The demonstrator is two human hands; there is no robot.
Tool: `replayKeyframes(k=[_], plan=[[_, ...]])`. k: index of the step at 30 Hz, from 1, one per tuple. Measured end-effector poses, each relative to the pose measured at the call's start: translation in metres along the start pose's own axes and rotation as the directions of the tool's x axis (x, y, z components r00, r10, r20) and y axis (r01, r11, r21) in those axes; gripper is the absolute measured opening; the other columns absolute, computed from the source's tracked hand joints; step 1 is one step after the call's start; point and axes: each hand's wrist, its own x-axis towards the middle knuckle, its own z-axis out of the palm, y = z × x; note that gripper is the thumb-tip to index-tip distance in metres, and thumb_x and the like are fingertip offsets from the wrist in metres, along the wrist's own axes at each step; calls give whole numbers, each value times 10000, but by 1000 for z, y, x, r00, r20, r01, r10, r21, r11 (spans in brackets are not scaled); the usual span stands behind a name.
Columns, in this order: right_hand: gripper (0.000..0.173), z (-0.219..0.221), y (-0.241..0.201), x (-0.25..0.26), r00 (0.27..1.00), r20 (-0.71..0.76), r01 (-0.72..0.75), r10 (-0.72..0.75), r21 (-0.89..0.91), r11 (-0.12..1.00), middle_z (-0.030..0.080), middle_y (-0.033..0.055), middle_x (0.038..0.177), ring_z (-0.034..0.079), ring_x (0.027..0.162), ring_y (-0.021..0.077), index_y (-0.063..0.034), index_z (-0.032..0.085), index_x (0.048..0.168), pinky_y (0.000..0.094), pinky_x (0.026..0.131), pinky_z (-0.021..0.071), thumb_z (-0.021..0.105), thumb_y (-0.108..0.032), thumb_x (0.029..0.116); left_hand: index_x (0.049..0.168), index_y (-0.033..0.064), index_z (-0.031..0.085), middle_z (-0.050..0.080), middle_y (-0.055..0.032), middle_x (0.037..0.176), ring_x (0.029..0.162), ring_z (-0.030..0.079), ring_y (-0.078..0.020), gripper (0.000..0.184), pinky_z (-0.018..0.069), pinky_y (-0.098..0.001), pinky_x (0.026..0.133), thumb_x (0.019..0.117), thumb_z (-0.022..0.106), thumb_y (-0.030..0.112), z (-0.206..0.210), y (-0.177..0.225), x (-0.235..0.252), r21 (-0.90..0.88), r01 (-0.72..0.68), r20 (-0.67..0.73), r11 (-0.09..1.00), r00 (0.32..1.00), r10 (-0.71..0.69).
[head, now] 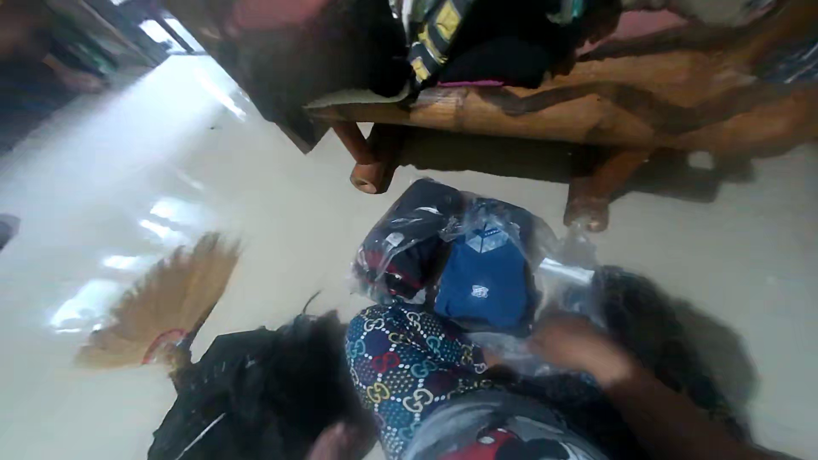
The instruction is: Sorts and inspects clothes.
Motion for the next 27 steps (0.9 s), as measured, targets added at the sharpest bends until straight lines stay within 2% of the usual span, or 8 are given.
replayKeyframes(k=[2, 5, 8, 10, 14, 19, 23, 27], plan=[[707, -16, -5, 9, 981, -193, 15, 22, 187, 982, 679, 293, 1171, 629, 1158, 485, 10, 722, 1124, 707, 986, 461, 483, -645, 1006, 1094, 12, 643, 699, 3, 910, 835, 675, -96, 322, 592, -326, 805, 1070, 424, 247, 35, 16, 66, -59, -168, 85, 984, 981, 173], [723, -33, 2, 64, 927, -341, 51, 156, 527, 848, 518, 286, 1467, 496, 1380, 426, 51, 485, 1475, 608, 1146, 384, 438, -543, 1065, 1269, -33, 646, 693, -137, 1213, 1119, 660, -198, 402, 531, -397, 1016, 1080, 428, 247, 132, 83, 141, 76, -196, 282, 978, 945, 167], [600, -20, 14, 126, 925, -209, 55, 318, 901, 431, 467, 313, 1493, 466, 1395, 427, 37, 386, 1529, 609, 1131, 388, 381, -401, 1118, 1392, 17, 593, 616, -186, 1390, 1304, 582, -272, 463, 455, -476, 1118, 1103, 436, 342, 215, 79, 208, 317, -112, 416, 942, 909, -32], [657, -15, 22, 154, 898, -175, 103, 405, 976, 194, 414, 262, 1562, 413, 1449, 381, -15, 365, 1562, 594, 1166, 361, 387, -483, 1101, 1436, 49, 561, 581, -183, 1439, 1348, 545, -290, 535, 429, -511, 1133, 1092, 444, 441, 255, 69, 240, 418, -22, 417, 908, 893, -170], [553, -34, 36, 181, 825, -374, 296, 423, 924, 240, 440, 223, 1570, 394, 1485, 293, 25, 440, 1515, 457, 1234, 300, 380, -364, 1126, 1535, 91, 446, 489, -179, 1537, 1427, 465, -290, 685, 386, -522, 1172, 1067, 384, 587, 293, 64, 276, 475, -14, 458, 880, 858, -234], [522, -43, 47, 201, 742, -514, 422, 430, 857, 295, 609, 127, 1432, 529, 1379, 171, -54, 603, 1405, 361, 1190, 398, 583, -429, 1042, 1464, 30, 505, 558, -183, 1450, 1337, 535, -232, 527, 430, -422, 1130, 1135, 290, 380, 312, 60, 306, 420, -68, 467, 905, 871, -151], [577, -42, 52, 208, 704, -571, 534, 422, 818, 216, 608, 118, 1431, 532, 1370, 136, -48, 585, 1416, 319, 1184, 409, 684, -418, 984, 1469, 19, 485, 556, -168, 1443, 1317, 532, -190, 481, 438, -380, 1116, 1138, 286, 305, 319, 49, 326, 399, -106, 487, 911, 866, -113], [688, -39, 56, 210, 783, -477, 468, 399, 875, 128, 557, 87, 1494, 479, 1416, 127, -98, 537, 1471, 344, 1200, 392, 671, -537, 958, 1418, 53, 513, 637, -69, 1268, 1117, 596, -60, 430, 513, -263, 971, 1139, 273, 276, 322, 51, 327, 228, -12, 572, 974, 811, -124]])
